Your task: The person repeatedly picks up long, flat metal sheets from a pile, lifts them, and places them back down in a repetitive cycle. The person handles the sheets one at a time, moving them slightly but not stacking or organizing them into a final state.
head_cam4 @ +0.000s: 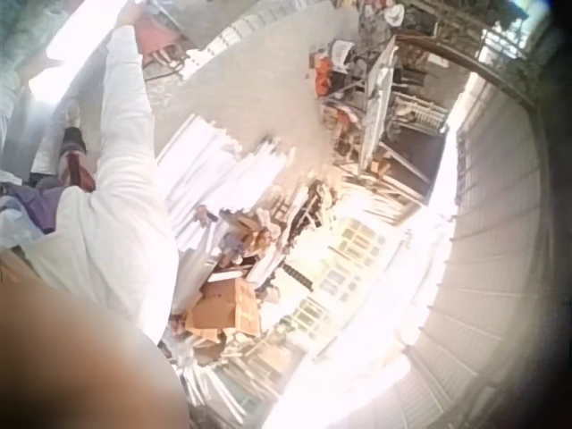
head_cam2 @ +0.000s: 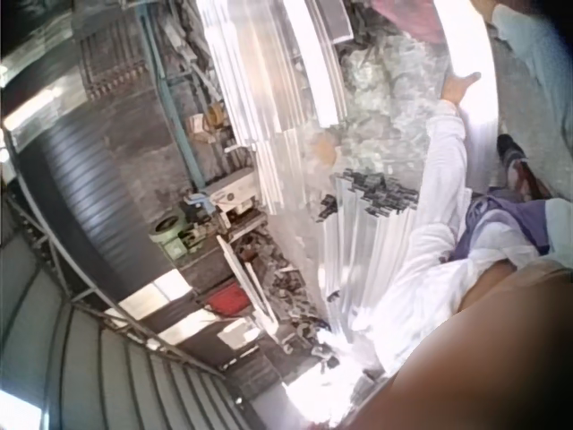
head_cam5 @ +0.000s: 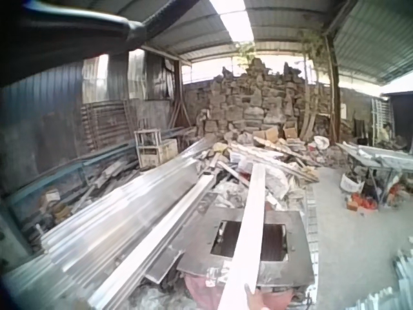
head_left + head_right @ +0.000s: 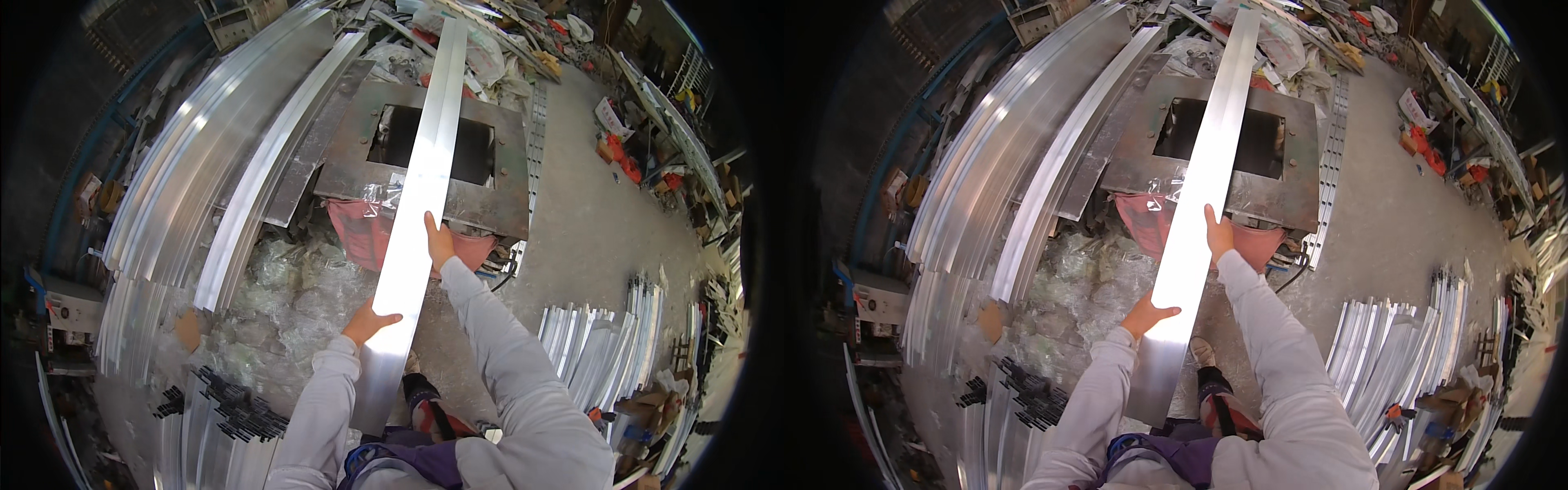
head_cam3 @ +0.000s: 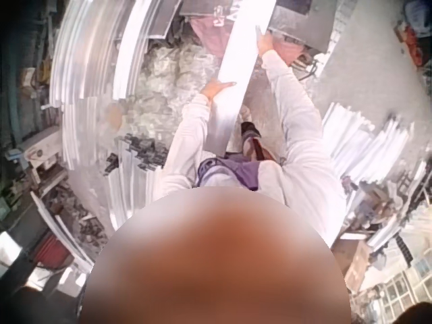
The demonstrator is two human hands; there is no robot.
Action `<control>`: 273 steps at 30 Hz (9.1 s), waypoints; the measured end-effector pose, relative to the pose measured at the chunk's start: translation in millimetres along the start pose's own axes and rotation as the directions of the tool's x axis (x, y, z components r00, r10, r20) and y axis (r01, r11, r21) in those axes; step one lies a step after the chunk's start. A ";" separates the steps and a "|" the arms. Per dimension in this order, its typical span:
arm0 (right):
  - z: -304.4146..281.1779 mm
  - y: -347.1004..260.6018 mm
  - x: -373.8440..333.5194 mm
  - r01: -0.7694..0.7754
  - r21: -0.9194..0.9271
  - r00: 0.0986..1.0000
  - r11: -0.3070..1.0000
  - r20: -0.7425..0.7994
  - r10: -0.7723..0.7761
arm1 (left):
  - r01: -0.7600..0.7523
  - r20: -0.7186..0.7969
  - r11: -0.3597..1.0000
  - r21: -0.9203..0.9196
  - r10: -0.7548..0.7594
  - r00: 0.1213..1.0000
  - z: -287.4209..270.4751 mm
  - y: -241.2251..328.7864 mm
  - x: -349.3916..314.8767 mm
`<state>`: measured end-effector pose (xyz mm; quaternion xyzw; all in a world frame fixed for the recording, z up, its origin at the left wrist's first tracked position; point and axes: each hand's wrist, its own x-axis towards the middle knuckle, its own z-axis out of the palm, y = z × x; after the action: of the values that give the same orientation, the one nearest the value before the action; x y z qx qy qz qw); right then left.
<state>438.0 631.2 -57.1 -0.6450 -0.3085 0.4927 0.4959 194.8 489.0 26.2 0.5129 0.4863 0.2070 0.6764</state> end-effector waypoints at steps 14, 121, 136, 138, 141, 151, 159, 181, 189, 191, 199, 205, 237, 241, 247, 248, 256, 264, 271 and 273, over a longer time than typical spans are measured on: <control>71.3 -37.5 -160.5 0.810 -0.572 0.426 -0.130 0.725 -0.541 | 0.200 -0.015 0.980 -0.006 -0.200 0.980 1.2 -143.7 -235.2; 49.5 28.7 -369.1 0.830 -0.554 0.506 0.064 0.699 -0.505 | 0.281 -0.115 0.959 -0.021 -0.282 0.953 50.2 -228.1 -353.3; -15.3 75.4 -529.4 0.137 0.113 0.983 0.984 0.109 -0.149 | 0.563 -0.104 0.820 -0.104 -0.572 0.814 73.7 -318.2 -623.1; -26.1 91.6 -510.4 -0.612 0.401 0.652 0.682 0.743 0.148 | 0.541 -0.113 0.838 -0.073 -0.546 0.830 68.3 -307.2 -611.2; 0.9 103.6 -538.7 -0.727 0.204 0.470 0.655 0.844 0.259 | 0.499 -0.132 0.866 -0.026 -0.498 0.857 60.3 -286.8 -582.3; 31.8 92.4 -450.6 -0.467 0.474 0.838 0.747 0.507 0.202 | 0.367 -0.272 0.928 0.071 -0.335 0.902 77.4 -213.3 -449.9; 42.2 30.5 -295.5 -0.154 0.304 0.982 0.940 0.153 0.111 | 0.257 -0.384 0.954 0.153 -0.182 0.905 90.6 -116.0 -293.3; -39.0 -19.8 -137.3 0.041 0.031 0.997 0.999 0.064 -0.043 | 0.069 -0.243 0.992 0.104 -0.042 0.969 4.0 13.2 -15.6; 2.6 -6.2 -185.3 -0.272 0.280 0.941 0.921 0.279 0.193 | 0.318 -0.235 0.948 0.011 -0.307 0.922 56.8 -138.6 -330.7; 21.2 2.8 -218.3 -0.388 0.384 0.876 0.838 0.437 0.205 | 0.382 -0.146 0.918 -0.110 -0.395 0.907 72.6 -222.5 -418.1; 50.8 38.5 -368.1 -0.561 0.623 0.748 0.545 0.664 0.010 | 0.512 -0.103 0.822 -0.250 -0.548 0.830 123.6 -298.1 -631.1; 66.0 -24.4 -431.3 -0.294 0.633 0.803 0.716 0.570 -0.174 | 0.609 -0.685 0.744 0.274 -0.293 0.667 116.2 -389.3 -601.7; 64.3 -77.5 -311.6 0.988 0.036 -0.108 0.147 0.846 0.522 | 0.391 -0.366 0.916 0.093 -0.333 0.869 64.8 -274.9 -429.9; 63.4 -95.3 -209.0 0.990 -0.139 0.110 0.006 0.806 0.582 | 0.388 -0.188 0.858 -0.336 -0.465 0.865 70.4 -219.8 -304.7; 65.6 -157.8 -56.4 0.900 -0.417 0.436 -0.128 0.862 0.257 | 0.302 -0.326 0.953 0.008 -0.283 0.902 46.0 -47.9 -132.0; 64.4 -163.2 -34.5 0.863 -0.474 0.501 -0.174 0.848 0.173 | 0.273 -0.311 0.962 -0.013 -0.263 0.913 42.0 -37.7 -104.6; 79.7 -149.3 -16.9 0.829 -0.509 0.481 -0.232 0.860 -0.168 | 0.193 -0.357 0.981 -0.011 -0.185 0.916 31.5 -13.3 -65.4; 88.4 -9.1 -246.3 0.933 -0.350 0.331 -0.087 0.927 -0.178 | 0.374 -0.309 0.925 -0.061 -0.374 0.874 68.8 -221.2 -278.3; 66.7 77.8 -467.3 0.986 -0.160 0.165 0.040 0.965 -0.204 | 0.549 -0.261 0.754 -0.360 -0.647 0.717 141.9 -354.3 -478.4; 65.4 86.5 -507.5 0.989 -0.099 0.117 0.108 0.976 -0.183 | 0.572 -0.258 0.724 -0.385 -0.680 0.687 150.8 -370.0 -507.0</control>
<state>204.1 175.7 27.1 -0.2363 -0.9451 0.1978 0.1088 21.3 -123.8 -79.0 0.1644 0.7213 0.1217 0.6617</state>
